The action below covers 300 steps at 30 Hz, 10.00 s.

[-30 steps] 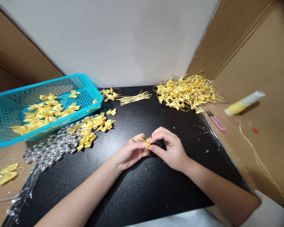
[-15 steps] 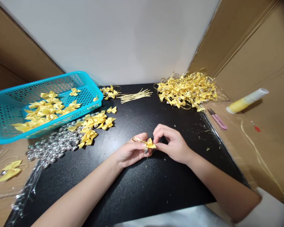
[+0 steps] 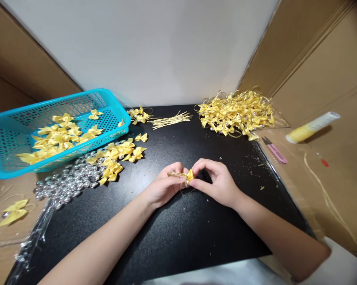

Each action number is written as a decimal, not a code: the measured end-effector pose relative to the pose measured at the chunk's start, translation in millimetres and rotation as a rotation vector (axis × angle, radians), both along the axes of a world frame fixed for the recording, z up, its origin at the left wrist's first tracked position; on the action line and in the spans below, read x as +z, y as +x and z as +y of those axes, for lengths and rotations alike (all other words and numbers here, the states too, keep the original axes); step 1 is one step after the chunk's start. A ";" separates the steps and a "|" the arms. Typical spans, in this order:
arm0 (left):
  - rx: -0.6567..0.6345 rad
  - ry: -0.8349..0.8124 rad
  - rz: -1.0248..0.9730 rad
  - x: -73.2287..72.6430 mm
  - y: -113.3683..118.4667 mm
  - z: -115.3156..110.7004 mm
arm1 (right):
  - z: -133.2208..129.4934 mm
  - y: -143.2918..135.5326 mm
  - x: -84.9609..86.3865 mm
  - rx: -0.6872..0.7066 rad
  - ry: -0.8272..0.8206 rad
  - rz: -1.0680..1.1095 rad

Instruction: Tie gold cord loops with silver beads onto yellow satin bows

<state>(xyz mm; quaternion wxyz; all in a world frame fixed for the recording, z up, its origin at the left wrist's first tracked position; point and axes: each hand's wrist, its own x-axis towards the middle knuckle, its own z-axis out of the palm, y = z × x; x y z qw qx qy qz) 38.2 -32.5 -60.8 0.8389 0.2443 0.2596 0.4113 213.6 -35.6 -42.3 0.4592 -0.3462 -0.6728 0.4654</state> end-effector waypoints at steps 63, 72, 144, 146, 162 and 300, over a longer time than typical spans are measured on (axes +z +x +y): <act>0.216 2.134 1.080 17.8 -19.1 -15.1 | 17.5 22.2 10.5 0.074 0.398 -0.442; 0.187 1.831 0.952 11.0 -20.8 -10.5 | 15.7 22.9 10.6 0.193 0.402 -0.511; 0.197 1.370 0.801 15.0 -18.5 4.3 | 10.4 18.1 10.3 -0.077 0.515 -0.612; 0.253 1.537 0.883 15.3 -18.2 2.1 | 11.8 20.4 10.2 -0.094 0.531 -0.588; 0.303 1.930 1.118 19.9 -15.8 -5.5 | 9.8 18.0 0.7 -0.145 0.763 -0.643; 0.359 0.273 0.482 1.0 -1.6 1.9 | 13.0 13.1 2.4 -0.266 0.261 -0.384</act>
